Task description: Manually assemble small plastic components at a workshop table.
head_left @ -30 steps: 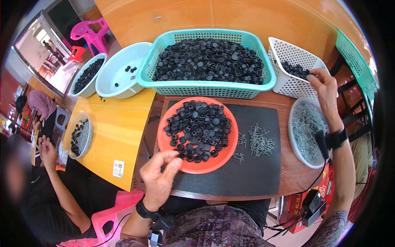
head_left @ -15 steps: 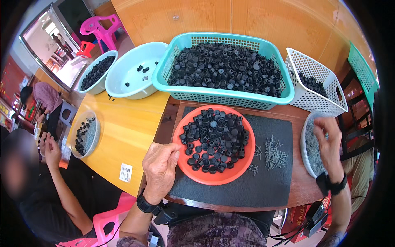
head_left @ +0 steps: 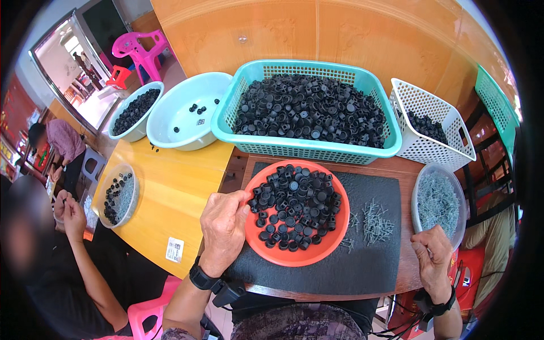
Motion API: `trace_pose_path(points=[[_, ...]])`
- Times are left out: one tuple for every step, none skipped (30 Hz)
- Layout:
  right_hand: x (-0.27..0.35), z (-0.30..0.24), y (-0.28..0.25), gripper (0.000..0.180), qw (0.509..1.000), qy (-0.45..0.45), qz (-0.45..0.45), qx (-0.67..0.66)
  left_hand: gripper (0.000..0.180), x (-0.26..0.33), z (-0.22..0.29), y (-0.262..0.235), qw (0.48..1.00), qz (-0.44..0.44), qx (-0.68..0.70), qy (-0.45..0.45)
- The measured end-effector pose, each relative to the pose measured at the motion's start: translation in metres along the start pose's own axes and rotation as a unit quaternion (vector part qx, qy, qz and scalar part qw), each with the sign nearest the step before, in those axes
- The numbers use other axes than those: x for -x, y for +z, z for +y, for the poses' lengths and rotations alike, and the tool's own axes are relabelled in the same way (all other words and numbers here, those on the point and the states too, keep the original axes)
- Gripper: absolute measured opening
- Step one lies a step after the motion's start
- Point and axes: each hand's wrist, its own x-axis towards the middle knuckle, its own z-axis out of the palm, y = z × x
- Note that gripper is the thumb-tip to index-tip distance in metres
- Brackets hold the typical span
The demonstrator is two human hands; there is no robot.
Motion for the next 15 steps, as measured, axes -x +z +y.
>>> trace_pose_path(points=[[0.003, 0.0, 0.0, 0.009, 1.0, 0.0, 0.001, 0.001, 0.017, -0.001, 0.0, 0.0, 1.0, 0.0, 0.001, 0.001], [0.005, -0.001, 0.001, 0.009, 1.0, 0.004, 0.001, -0.002, 0.018, -0.002, -0.001, 0.001, 1.0, -0.003, -0.002, 0.004], [0.007, -0.001, 0.001, 0.009, 1.0, 0.007, 0.0, -0.007, 0.019, -0.003, -0.002, 0.0, 1.0, -0.005, -0.007, 0.006], [0.009, -0.001, 0.001, 0.009, 1.0, 0.005, 0.0, -0.008, 0.019, -0.005, -0.002, 0.0, 1.0, -0.004, -0.009, 0.006], [0.012, -0.001, 0.0, 0.01, 1.0, 0.007, -0.006, -0.007, 0.02, -0.006, -0.002, 0.0, 1.0, -0.017, -0.003, 0.009], [0.013, -0.001, 0.0, 0.011, 1.0, 0.01, -0.011, -0.004, 0.021, -0.007, -0.003, 0.001, 0.999, -0.03, 0.003, 0.014], [0.014, -0.002, 0.002, 0.011, 1.0, 0.01, -0.011, -0.005, 0.021, -0.006, -0.004, 0.001, 0.999, -0.029, 0.003, 0.014], [0.014, -0.003, 0.004, 0.012, 1.0, 0.005, -0.009, -0.013, 0.021, -0.004, -0.006, 0.001, 0.999, -0.034, 0.0, 0.03], [0.014, -0.004, 0.005, 0.013, 1.0, 0.001, -0.007, -0.021, 0.021, -0.003, -0.006, 0.002, 0.998, -0.039, 0.0, 0.047], [0.015, -0.005, 0.005, 0.013, 1.0, 0.001, -0.007, -0.02, 0.021, -0.002, -0.006, 0.001, 0.998, -0.039, 0.001, 0.047], [0.016, -0.005, 0.005, 0.012, 1.0, 0.01, -0.005, -0.023, 0.02, -0.002, -0.005, -0.001, 0.998, -0.052, 0.022, 0.028], [0.016, -0.005, 0.006, 0.012, 0.999, 0.019, -0.003, -0.026, 0.019, -0.001, -0.004, -0.004, 0.997, -0.065, 0.043, 0.009], [0.016, -0.005, 0.005, 0.012, 0.999, 0.019, -0.004, -0.026, 0.019, -0.002, -0.004, -0.005, 0.997, -0.066, 0.043, 0.008], [0.016, -0.006, 0.004, 0.011, 0.999, 0.03, -0.008, -0.022, 0.017, -0.006, -0.005, -0.006, 0.998, -0.054, 0.036, 0.002], [0.018, -0.006, 0.003, 0.011, 0.999, 0.04, -0.018, -0.02, 0.016, -0.007, -0.005, -0.006, 0.999, -0.045, 0.027, -0.008]])
